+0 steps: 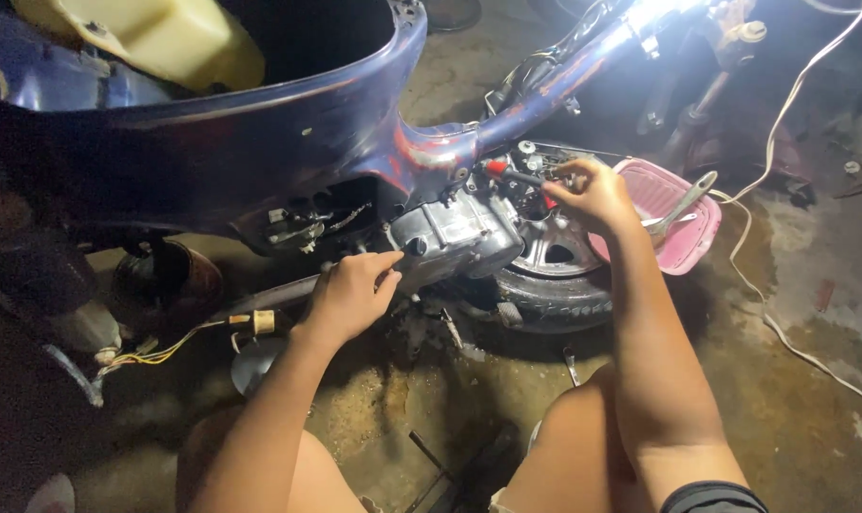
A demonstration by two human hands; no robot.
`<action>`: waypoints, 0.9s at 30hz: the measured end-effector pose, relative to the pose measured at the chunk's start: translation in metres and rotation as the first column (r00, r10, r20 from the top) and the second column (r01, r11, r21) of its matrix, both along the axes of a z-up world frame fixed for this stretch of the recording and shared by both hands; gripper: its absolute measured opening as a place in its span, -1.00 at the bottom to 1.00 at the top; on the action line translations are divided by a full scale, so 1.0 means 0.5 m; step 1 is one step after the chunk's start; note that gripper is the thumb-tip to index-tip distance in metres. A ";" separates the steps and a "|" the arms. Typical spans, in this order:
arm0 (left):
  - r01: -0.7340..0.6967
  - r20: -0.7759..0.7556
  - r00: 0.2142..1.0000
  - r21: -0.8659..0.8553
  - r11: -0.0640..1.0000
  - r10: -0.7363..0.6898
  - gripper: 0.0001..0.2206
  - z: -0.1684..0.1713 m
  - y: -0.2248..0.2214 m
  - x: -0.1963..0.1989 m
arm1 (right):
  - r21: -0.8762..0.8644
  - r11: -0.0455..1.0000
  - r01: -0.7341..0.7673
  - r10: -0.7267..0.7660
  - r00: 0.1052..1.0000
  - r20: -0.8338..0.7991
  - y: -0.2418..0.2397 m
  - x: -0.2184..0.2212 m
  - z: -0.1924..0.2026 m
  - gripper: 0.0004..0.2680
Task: The person scrubs the motorcycle engine and exhaust pipe with a brush, dipping it into a pink bucket of liquid. They then use a red-handled tool to work on the engine components.
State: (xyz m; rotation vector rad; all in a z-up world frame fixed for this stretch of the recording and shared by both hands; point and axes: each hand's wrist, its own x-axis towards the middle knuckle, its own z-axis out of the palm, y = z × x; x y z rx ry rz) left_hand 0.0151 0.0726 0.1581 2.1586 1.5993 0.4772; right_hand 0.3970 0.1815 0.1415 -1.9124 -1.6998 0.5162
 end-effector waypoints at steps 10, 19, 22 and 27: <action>0.002 -0.018 1.000 -0.008 1.000 -0.002 -0.69 -0.003 -0.002 -0.015 | 0.004 1.000 -0.018 0.018 0.993 -0.113 0.071 0.021 -0.066 -0.79; -0.005 -0.006 1.000 0.014 1.000 0.005 -0.70 -0.007 -0.007 -0.021 | 0.081 0.997 -0.006 0.040 0.904 -0.426 -0.023 -0.031 0.014 -0.77; -0.005 -0.004 1.000 0.012 1.000 0.005 -0.70 -0.010 -0.005 -0.026 | 0.223 0.974 -0.037 0.125 0.910 -0.395 -0.029 -0.052 0.010 -0.86; 0.010 0.016 1.000 0.026 1.000 -0.010 -0.70 -0.007 -0.004 -0.024 | 0.236 0.965 0.114 -0.016 0.925 -0.380 0.006 -0.071 0.008 -0.85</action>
